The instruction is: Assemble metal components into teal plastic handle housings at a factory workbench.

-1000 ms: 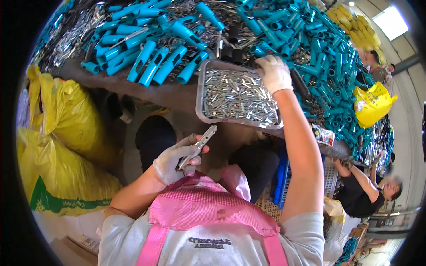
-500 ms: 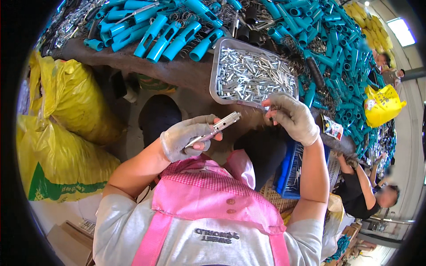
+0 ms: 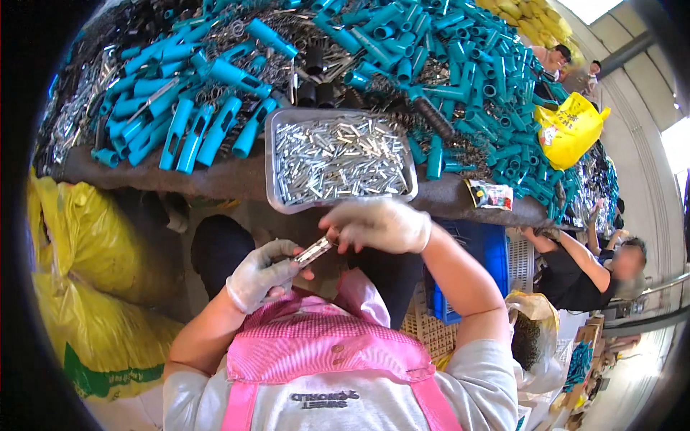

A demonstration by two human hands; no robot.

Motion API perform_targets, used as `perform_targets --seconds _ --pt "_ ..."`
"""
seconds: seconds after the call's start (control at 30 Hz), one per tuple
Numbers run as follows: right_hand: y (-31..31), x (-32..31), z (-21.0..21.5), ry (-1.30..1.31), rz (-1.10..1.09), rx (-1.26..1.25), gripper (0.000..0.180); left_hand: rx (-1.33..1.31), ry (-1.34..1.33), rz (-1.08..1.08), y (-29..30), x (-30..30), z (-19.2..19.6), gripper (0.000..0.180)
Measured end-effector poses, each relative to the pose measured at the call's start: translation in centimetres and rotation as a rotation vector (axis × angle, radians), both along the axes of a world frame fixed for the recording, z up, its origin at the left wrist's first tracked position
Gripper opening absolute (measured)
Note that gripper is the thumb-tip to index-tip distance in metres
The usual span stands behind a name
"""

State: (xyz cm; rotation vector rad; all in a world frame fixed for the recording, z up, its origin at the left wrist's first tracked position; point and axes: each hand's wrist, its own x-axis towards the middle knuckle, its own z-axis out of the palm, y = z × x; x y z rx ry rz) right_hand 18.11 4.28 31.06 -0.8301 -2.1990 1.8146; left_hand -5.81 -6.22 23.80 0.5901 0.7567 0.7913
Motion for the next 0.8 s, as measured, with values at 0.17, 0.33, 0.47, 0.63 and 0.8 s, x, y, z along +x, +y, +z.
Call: perform_targets --seconds 0.17,0.33,0.47,0.63,0.8 --pt "14.8 8.0 2.4 -0.507 -0.684 1.529 0.030 0.000 -0.012 0.135 0.1 0.2 0.1 0.020" --pt "23.3 13.0 0.8 -1.157 -0.355 1.437 0.043 -0.079 -0.003 0.175 0.6 0.9 0.9 0.020" --pt "22.7 13.8 4.1 -1.268 -0.435 1.595 0.024 -0.058 0.022 0.181 1.3 0.8 1.2 0.021" --pt "14.4 13.7 3.8 0.133 -1.096 0.719 0.032 -0.195 -0.124 0.140 2.3 0.8 0.6 0.020" --pt "0.4 3.2 -2.7 0.938 -0.725 -0.278 0.025 -0.156 -0.069 0.036 2.2 2.3 0.9 0.020"
